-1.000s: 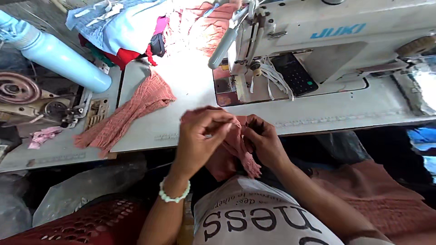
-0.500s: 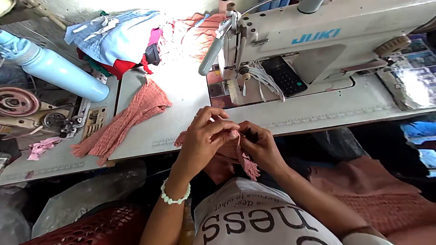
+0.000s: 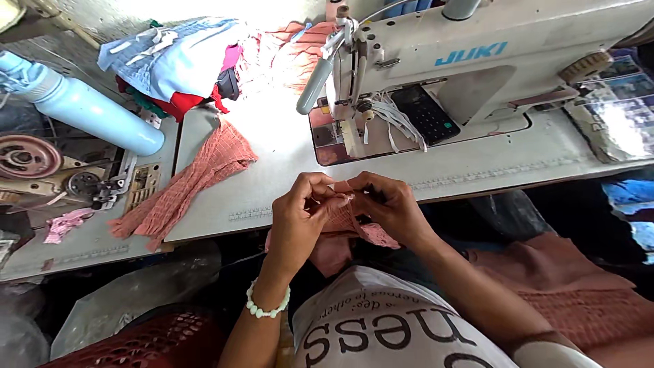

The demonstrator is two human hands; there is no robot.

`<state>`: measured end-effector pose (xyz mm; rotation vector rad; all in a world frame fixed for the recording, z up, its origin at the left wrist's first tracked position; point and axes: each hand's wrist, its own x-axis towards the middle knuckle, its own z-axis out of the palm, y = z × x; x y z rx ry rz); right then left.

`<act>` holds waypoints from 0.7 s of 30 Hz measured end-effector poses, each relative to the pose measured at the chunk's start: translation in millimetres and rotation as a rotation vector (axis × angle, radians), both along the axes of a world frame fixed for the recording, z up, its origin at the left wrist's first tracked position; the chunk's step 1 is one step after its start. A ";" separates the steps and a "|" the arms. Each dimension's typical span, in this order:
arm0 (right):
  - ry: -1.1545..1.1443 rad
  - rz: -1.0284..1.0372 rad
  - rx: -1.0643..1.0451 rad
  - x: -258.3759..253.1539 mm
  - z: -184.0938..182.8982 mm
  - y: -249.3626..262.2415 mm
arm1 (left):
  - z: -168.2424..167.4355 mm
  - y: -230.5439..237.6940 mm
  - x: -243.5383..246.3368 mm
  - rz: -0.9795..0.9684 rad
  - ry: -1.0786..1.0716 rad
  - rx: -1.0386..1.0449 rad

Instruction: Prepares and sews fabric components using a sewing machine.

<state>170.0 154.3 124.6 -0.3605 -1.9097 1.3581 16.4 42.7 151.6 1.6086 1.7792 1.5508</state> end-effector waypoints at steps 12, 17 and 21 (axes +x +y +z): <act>0.029 0.170 0.031 4.5 -6.0 8.9 | 2.5 -4.1 -7.6 -0.045 -0.149 -0.201; 0.032 0.133 0.047 -1.4 -12.3 7.8 | 1.1 -6.8 -10.1 -0.084 -0.113 -0.284; 0.042 0.198 0.097 -5.2 -12.4 8.5 | -3.8 -15.1 -22.0 -0.134 -0.194 -0.266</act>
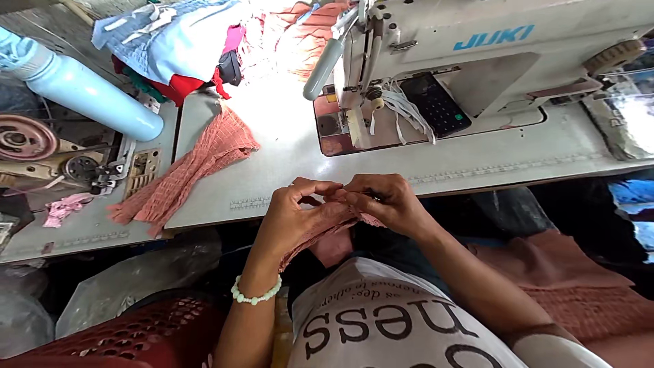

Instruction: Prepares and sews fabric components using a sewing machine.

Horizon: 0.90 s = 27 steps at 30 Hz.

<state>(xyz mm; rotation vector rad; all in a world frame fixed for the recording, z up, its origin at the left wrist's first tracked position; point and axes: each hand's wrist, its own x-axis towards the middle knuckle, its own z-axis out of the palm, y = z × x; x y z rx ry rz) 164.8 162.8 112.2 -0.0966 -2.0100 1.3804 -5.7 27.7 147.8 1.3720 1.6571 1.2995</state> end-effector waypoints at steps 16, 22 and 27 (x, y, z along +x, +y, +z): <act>-0.047 -0.053 0.381 -22.3 -23.5 -53.4 | -4.6 -75.3 -49.0 0.430 0.064 -0.020; -0.737 0.521 0.445 -65.9 -86.8 -78.2 | 16.5 -129.9 -67.8 0.760 0.261 -0.015; -1.178 0.603 0.684 -131.4 -103.0 -101.4 | 17.5 -132.8 -60.4 0.968 0.454 0.036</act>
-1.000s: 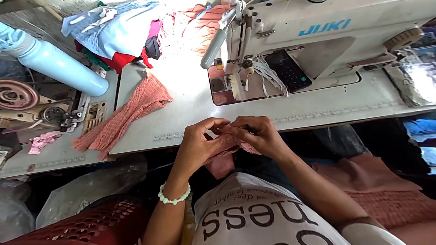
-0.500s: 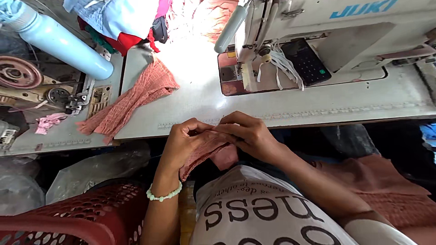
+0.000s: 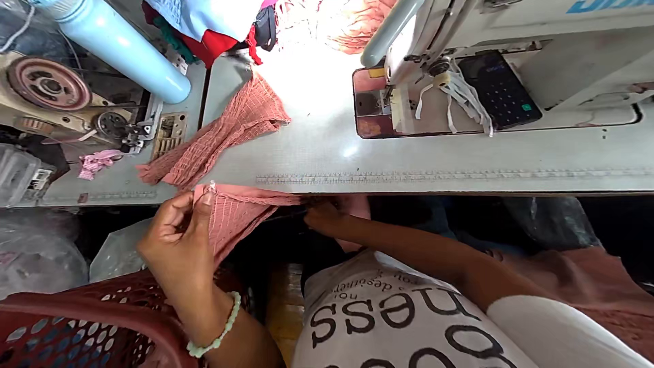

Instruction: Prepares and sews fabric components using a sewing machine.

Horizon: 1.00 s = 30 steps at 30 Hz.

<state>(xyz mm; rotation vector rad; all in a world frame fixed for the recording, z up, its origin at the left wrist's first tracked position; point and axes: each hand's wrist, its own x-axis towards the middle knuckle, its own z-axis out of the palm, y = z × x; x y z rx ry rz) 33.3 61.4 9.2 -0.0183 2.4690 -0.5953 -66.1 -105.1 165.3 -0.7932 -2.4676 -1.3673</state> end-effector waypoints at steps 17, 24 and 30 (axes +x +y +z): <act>0.003 -0.136 -0.160 6.1 -11.4 43.4 | -19.9 5.9 -6.8 0.087 -0.015 -0.043; 0.124 0.053 -0.044 1.5 -30.9 25.7 | -15.8 9.5 -1.4 0.115 -0.085 -0.069; 0.270 0.039 -0.077 3.7 -31.8 26.7 | -17.0 1.4 -3.0 0.118 -0.061 -0.062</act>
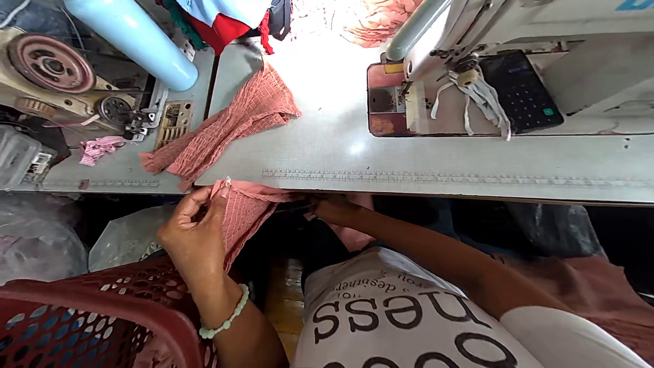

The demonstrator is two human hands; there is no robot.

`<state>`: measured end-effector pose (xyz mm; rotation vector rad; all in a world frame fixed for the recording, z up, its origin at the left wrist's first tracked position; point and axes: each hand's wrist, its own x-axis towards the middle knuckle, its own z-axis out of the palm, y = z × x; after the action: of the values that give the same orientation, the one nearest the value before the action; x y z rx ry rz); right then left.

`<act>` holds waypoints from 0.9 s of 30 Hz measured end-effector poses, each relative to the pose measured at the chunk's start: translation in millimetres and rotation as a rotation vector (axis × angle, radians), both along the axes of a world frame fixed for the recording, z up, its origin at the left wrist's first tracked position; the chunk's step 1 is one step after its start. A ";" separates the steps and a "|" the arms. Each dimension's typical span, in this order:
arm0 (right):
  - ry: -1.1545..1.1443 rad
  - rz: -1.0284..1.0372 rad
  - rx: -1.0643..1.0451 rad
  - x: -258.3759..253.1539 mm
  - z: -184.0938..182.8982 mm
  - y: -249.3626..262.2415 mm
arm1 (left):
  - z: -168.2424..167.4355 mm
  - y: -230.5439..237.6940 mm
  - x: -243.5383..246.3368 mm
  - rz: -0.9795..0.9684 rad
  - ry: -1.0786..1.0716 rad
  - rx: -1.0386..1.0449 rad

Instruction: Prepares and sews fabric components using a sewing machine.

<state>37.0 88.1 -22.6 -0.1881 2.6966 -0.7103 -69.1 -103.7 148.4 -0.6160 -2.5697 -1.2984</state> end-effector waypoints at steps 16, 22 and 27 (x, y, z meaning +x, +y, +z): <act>0.784 -0.467 -0.538 104.4 95.4 29.0 | 30.7 49.2 19.1 -0.475 -0.192 0.183; 0.956 -0.442 -0.713 117.5 159.6 42.8 | 48.3 106.4 45.0 -0.770 -0.271 0.198; 1.049 -0.686 -0.770 111.4 166.5 41.8 | 48.0 134.2 63.0 -0.853 -0.413 0.225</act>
<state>148.5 129.9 143.9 0.3032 3.2095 -2.4144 -6.1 30.5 196.4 -1.6553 -2.4490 -2.1096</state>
